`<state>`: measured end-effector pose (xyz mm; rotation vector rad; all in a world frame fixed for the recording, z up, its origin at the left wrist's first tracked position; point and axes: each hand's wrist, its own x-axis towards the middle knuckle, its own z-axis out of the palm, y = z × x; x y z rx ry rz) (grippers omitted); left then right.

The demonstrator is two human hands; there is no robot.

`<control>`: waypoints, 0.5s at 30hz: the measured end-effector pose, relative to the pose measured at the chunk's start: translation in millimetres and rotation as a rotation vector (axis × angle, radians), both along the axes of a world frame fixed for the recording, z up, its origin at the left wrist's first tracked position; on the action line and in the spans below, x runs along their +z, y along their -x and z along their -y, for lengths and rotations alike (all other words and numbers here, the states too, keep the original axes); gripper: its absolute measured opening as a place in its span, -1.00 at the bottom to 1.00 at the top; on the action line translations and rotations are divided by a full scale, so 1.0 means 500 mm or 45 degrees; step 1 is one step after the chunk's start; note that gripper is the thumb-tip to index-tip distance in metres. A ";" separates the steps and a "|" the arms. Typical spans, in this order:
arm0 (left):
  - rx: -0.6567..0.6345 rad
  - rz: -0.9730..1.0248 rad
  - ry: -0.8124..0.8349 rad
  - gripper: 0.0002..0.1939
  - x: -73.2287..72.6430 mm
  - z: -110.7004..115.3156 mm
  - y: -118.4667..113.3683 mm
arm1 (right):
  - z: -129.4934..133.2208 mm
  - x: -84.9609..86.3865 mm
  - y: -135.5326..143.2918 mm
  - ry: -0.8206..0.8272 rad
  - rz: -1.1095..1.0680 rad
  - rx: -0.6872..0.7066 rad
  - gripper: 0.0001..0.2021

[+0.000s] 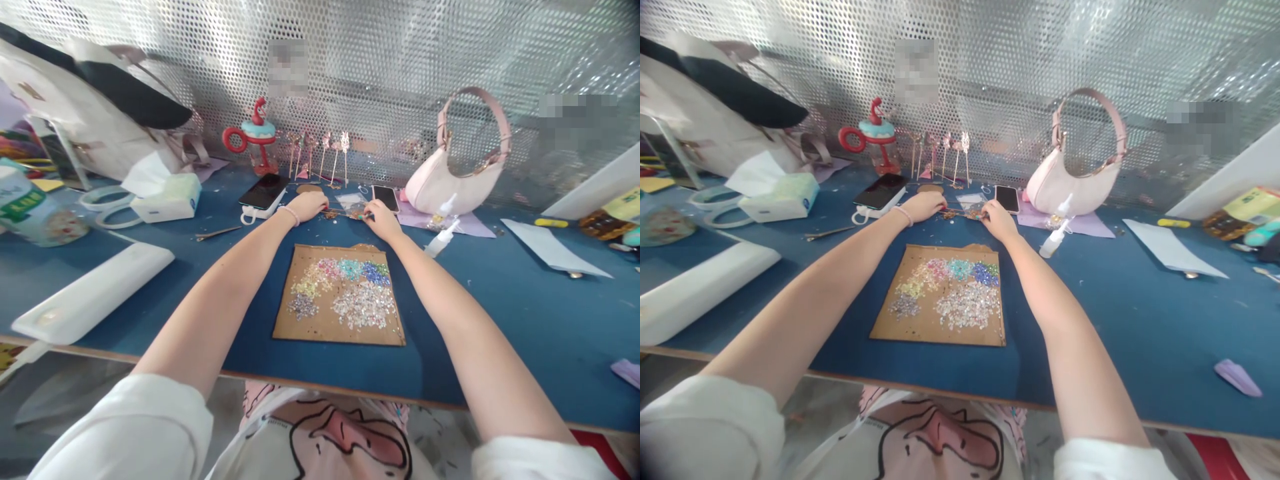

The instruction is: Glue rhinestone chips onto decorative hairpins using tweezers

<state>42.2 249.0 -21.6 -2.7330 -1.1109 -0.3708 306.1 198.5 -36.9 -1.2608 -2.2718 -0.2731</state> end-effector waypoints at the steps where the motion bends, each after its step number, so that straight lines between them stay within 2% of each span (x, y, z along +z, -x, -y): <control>1: 0.012 -0.002 -0.008 -0.69 0.000 0.000 0.002 | -0.001 -0.001 0.000 0.011 -0.013 0.015 -0.68; 9: 0.129 0.046 -0.095 -0.69 -0.005 0.010 0.007 | -0.008 -0.005 -0.008 0.006 -0.169 0.002 -0.67; 15: 0.059 0.057 -0.017 -0.68 -0.013 0.003 0.005 | -0.023 -0.004 -0.025 -0.066 -0.314 -0.155 -0.68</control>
